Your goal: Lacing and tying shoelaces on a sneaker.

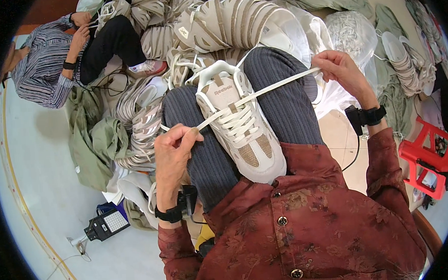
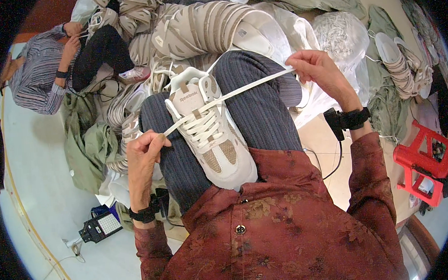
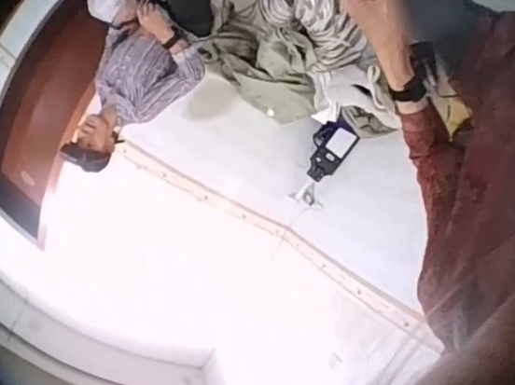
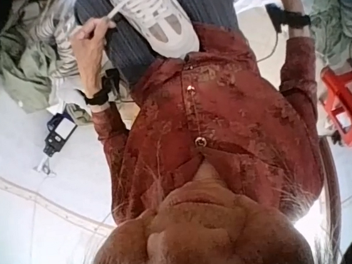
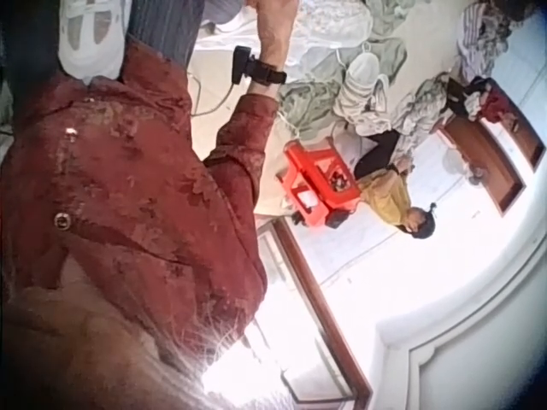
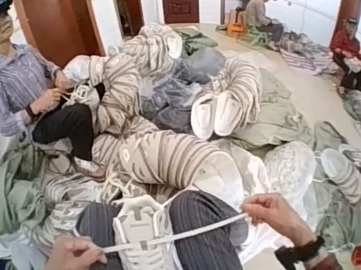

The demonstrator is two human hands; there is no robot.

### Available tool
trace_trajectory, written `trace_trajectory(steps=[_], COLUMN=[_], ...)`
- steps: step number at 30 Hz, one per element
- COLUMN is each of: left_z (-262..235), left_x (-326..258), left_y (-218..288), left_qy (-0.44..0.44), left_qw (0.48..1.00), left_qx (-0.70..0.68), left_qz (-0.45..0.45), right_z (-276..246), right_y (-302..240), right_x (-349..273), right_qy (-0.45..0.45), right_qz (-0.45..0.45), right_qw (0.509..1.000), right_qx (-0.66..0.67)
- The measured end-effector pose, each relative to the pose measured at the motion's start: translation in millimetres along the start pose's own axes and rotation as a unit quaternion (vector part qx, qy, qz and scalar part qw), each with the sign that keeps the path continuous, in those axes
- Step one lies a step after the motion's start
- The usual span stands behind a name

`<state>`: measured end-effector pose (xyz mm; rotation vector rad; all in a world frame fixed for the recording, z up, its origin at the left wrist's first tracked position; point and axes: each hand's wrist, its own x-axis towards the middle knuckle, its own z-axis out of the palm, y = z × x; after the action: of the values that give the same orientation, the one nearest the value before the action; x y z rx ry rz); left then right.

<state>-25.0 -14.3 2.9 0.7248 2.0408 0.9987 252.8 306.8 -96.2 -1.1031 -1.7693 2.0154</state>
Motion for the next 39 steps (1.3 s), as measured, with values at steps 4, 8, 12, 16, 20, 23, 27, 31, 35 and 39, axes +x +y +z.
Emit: trace_trajectory(steps=[4,8,12,16,20,23,27,31,35,39], left_z=[-24,-62,-112,-171,-208,-232,-250,-270,-292,-303], left_x=[-7,-15,-33,-64,-88,-108,-130,-152,-182,-206], left_y=[-16,-44,-82,-110,-124,-125,-122,-120,-125,-137], left_qy=[0.010,0.036,0.111,0.081,0.146,0.160,0.195,0.211,0.219,0.216], left_qw=[0.996,0.953,0.857,0.754,0.768,0.739,0.754,0.759,0.755,0.761], left_qx=[-0.091,-0.299,-0.502,-0.652,-0.622,-0.652,-0.620,-0.606,-0.606,-0.598], left_qz=[-0.021,-0.030,-0.031,0.014,0.057,0.060,0.097,0.108,0.119,0.132], right_z=[-18,-34,-59,-93,-137,-168,-190,-243,-272,-261], right_y=[7,30,69,91,116,133,131,152,162,172], right_x=[-13,-20,-19,-15,-25,-32,-46,-68,-76,-72], right_qy=[-0.109,-0.108,-0.021,0.149,0.172,0.155,0.177,0.108,0.267,0.359], right_qz=[0.030,0.031,-0.074,0.035,0.100,0.065,-0.009,-0.111,-0.059,0.009], right_qw=[0.987,0.977,0.961,0.964,0.968,0.922,0.856,0.913,0.927,0.905], right_qx=[-0.116,-0.183,-0.266,-0.215,0.152,0.349,0.485,0.376,0.256,0.228])
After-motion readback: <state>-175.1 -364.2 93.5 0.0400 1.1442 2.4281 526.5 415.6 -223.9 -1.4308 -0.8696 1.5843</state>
